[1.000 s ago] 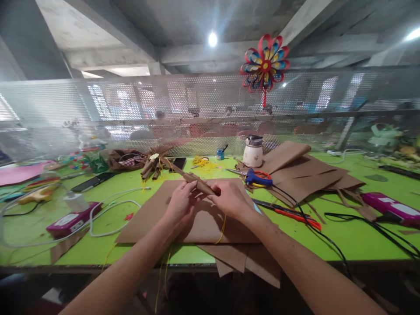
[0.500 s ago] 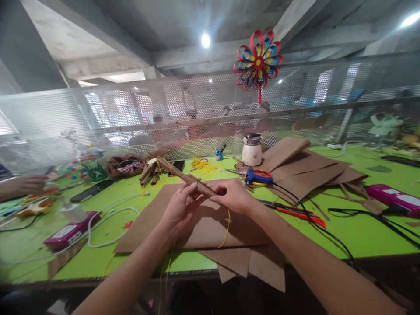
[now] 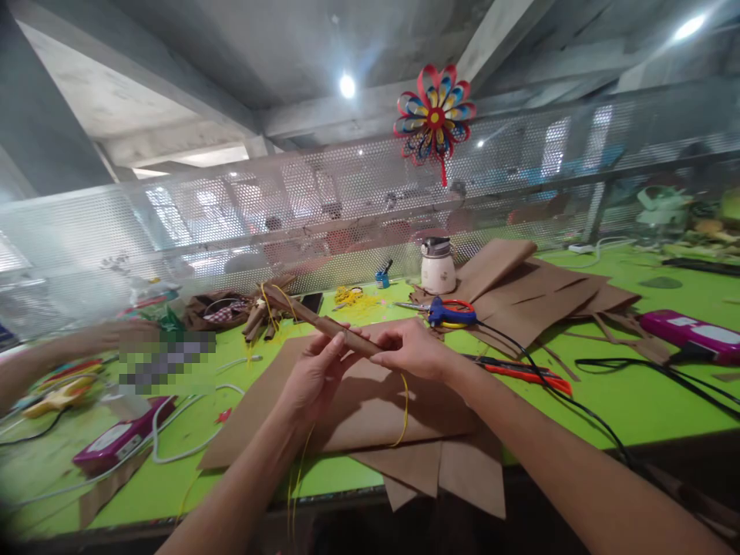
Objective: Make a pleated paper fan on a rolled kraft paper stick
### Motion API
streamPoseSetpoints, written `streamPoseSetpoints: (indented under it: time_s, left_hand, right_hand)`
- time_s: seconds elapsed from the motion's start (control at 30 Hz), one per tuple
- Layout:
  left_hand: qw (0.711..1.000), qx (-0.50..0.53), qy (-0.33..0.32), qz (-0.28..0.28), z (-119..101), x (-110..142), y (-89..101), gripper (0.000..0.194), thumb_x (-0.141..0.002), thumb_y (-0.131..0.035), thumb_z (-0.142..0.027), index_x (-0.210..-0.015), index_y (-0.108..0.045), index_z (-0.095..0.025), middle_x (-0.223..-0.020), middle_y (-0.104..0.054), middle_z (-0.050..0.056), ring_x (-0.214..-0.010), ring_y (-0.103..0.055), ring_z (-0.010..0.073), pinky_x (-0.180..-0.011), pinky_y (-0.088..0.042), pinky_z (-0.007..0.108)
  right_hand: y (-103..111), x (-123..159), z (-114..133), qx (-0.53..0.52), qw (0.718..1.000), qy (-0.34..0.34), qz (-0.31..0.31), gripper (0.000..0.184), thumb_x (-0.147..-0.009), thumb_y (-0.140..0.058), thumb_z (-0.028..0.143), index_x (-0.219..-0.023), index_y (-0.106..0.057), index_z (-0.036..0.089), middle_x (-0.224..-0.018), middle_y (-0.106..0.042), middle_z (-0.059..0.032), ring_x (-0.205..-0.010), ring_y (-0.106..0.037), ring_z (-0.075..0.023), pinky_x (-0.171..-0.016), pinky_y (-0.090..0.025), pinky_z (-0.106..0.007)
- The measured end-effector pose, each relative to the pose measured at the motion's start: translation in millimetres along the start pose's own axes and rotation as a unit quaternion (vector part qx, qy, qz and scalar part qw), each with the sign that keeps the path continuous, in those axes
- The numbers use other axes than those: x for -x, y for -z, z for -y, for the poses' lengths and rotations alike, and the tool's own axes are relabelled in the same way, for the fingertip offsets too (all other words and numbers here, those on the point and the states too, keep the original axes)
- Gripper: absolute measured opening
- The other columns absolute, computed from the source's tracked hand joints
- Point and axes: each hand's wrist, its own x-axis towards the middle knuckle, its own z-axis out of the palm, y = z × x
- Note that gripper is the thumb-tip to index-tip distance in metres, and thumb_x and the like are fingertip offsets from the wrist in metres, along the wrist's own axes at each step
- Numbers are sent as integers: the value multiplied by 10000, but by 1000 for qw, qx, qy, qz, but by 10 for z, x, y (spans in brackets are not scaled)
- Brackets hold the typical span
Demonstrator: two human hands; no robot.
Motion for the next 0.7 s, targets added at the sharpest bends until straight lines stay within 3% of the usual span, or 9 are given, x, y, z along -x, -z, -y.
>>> streamPoseSetpoints:
  time_s: [0.23,0.7]
  left_hand:
    - [1000,1,-2,17,-5,-6,-8,118,-779,-664,-176,-889,-679,-137,-893,-711,75,-936,-654,230,-941,-449,459]
    - [1000,-11,4,-4,-8,-23,16,202,-786,-665,-226,-968,-652,-140,-872,-718,91,-896,-671,222,-894,-477,417]
  right_hand:
    - [50,22,14,-48,997,-19,53,281,-685,-686,267,-933,-693,135,-746,-640,-10,-641,-541,-110,-622,-416,-259]
    - [-37,75,16,-32,999,-23,32,241,-731,-660,329,-803,-700,103,-630,-618,-8,-561,-507,-99,-557,-393,-243]
